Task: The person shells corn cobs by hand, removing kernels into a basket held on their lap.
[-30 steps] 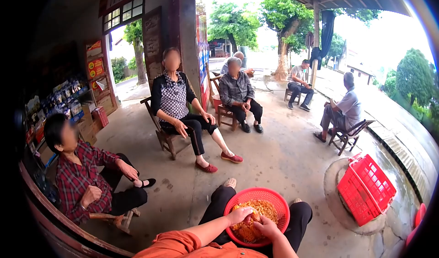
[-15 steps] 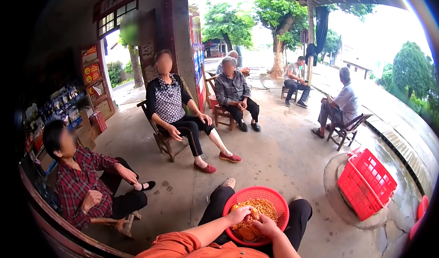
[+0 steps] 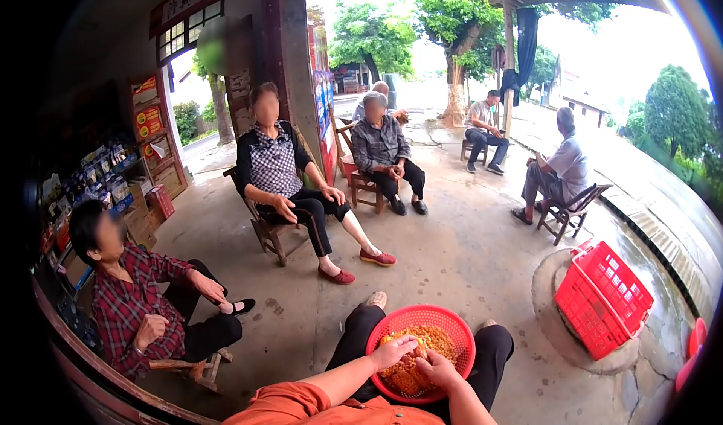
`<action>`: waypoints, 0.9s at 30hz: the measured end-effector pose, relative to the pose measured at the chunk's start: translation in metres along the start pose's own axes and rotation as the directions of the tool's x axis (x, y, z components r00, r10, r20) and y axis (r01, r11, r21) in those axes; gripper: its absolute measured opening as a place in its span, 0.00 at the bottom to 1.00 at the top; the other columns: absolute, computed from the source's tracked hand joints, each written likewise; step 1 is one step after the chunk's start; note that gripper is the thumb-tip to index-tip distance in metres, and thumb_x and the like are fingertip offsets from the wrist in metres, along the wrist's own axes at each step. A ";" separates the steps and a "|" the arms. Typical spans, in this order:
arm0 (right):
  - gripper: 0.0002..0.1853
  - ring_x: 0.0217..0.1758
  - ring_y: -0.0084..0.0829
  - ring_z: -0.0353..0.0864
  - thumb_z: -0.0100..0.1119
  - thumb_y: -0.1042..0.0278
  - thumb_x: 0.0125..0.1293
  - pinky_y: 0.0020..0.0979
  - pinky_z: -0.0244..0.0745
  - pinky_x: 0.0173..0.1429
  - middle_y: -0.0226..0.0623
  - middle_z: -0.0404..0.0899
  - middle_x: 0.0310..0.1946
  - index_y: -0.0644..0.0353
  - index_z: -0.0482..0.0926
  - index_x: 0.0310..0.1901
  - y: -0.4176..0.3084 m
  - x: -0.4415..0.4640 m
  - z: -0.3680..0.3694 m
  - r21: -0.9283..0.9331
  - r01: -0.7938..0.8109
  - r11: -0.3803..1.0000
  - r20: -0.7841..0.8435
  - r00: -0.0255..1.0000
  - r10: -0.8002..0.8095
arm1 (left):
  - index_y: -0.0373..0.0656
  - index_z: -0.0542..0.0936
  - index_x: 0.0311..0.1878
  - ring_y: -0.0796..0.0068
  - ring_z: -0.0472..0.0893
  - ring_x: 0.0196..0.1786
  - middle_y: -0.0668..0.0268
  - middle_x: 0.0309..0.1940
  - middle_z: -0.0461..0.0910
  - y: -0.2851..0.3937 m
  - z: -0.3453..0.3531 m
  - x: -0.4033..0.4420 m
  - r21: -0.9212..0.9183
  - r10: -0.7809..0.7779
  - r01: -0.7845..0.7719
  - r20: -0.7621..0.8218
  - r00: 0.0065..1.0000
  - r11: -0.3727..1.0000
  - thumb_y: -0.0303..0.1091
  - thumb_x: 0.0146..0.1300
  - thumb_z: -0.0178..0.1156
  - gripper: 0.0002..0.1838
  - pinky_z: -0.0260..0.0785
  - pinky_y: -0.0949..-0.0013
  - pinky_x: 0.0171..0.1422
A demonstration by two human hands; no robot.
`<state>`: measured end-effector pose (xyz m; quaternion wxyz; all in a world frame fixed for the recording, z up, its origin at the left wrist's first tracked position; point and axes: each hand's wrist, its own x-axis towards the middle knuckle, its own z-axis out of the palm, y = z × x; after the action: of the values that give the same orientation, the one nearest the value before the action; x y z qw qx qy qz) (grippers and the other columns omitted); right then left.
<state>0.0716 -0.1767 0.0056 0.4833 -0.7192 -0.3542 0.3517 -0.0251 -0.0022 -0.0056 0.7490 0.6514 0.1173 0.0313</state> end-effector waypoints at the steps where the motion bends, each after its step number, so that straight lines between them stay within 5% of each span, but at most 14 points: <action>1: 0.18 0.40 0.25 0.78 0.60 0.54 0.69 0.31 0.74 0.47 0.33 0.82 0.36 0.61 0.77 0.49 -0.002 -0.001 0.001 0.042 0.009 0.999 -0.019 1.000 -0.008 | 0.40 0.73 0.59 0.84 0.75 0.47 0.71 0.44 0.77 0.005 0.002 -0.002 -0.040 0.021 -0.020 0.025 0.999 0.999 0.42 0.75 0.51 0.18 0.69 0.76 0.52; 5: 0.17 0.38 0.25 0.77 0.60 0.54 0.69 0.31 0.74 0.45 0.34 0.81 0.34 0.61 0.77 0.47 0.002 0.003 0.005 0.040 0.084 0.996 -0.076 0.994 -0.081 | 0.37 0.70 0.63 0.81 0.75 0.53 0.67 0.50 0.77 0.004 0.008 -0.003 -0.075 0.037 -0.031 0.071 0.997 0.997 0.41 0.74 0.54 0.22 0.68 0.75 0.58; 8: 0.18 0.37 0.27 0.79 0.60 0.53 0.69 0.31 0.75 0.44 0.39 0.81 0.34 0.62 0.77 0.47 -0.005 -0.001 0.008 -0.181 0.173 0.968 -0.125 0.972 -0.198 | 0.36 0.70 0.62 0.80 0.75 0.53 0.66 0.51 0.77 -0.004 0.003 0.001 -0.138 0.034 -0.020 0.095 0.995 0.990 0.40 0.74 0.54 0.21 0.67 0.74 0.60; 11: 0.16 0.40 0.28 0.81 0.62 0.60 0.69 0.30 0.76 0.48 0.38 0.83 0.38 0.64 0.77 0.49 -0.022 -0.003 0.002 -0.166 0.085 0.983 -0.268 0.955 -0.128 | 0.36 0.71 0.60 0.79 0.75 0.52 0.66 0.50 0.77 0.000 0.005 -0.001 -0.187 0.038 -0.024 0.071 0.997 0.982 0.38 0.74 0.53 0.19 0.68 0.74 0.59; 13: 0.11 0.39 0.24 0.80 0.63 0.66 0.68 0.27 0.76 0.45 0.35 0.82 0.34 0.65 0.78 0.45 -0.019 0.000 0.000 0.021 0.171 0.985 -0.382 0.912 -0.150 | 0.40 0.71 0.60 0.85 0.72 0.50 0.71 0.46 0.75 0.009 0.009 -0.005 0.120 0.097 -0.103 0.051 0.994 0.987 0.38 0.75 0.52 0.16 0.68 0.75 0.56; 27: 0.06 0.30 0.16 0.74 0.63 0.71 0.67 0.19 0.71 0.35 0.25 0.77 0.28 0.62 0.76 0.37 0.008 0.010 -0.002 0.181 0.242 0.953 -0.445 0.884 -0.140 | 0.41 0.69 0.63 0.78 0.77 0.49 0.65 0.45 0.79 -0.012 0.020 -0.003 0.336 0.218 -0.240 0.102 0.971 0.911 0.35 0.69 0.59 0.22 0.70 0.70 0.56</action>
<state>0.0800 -0.1712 -0.0027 0.6619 -0.6788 -0.2658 0.1747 -0.0247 -0.0237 -0.0143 0.6173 0.7826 0.0206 0.0774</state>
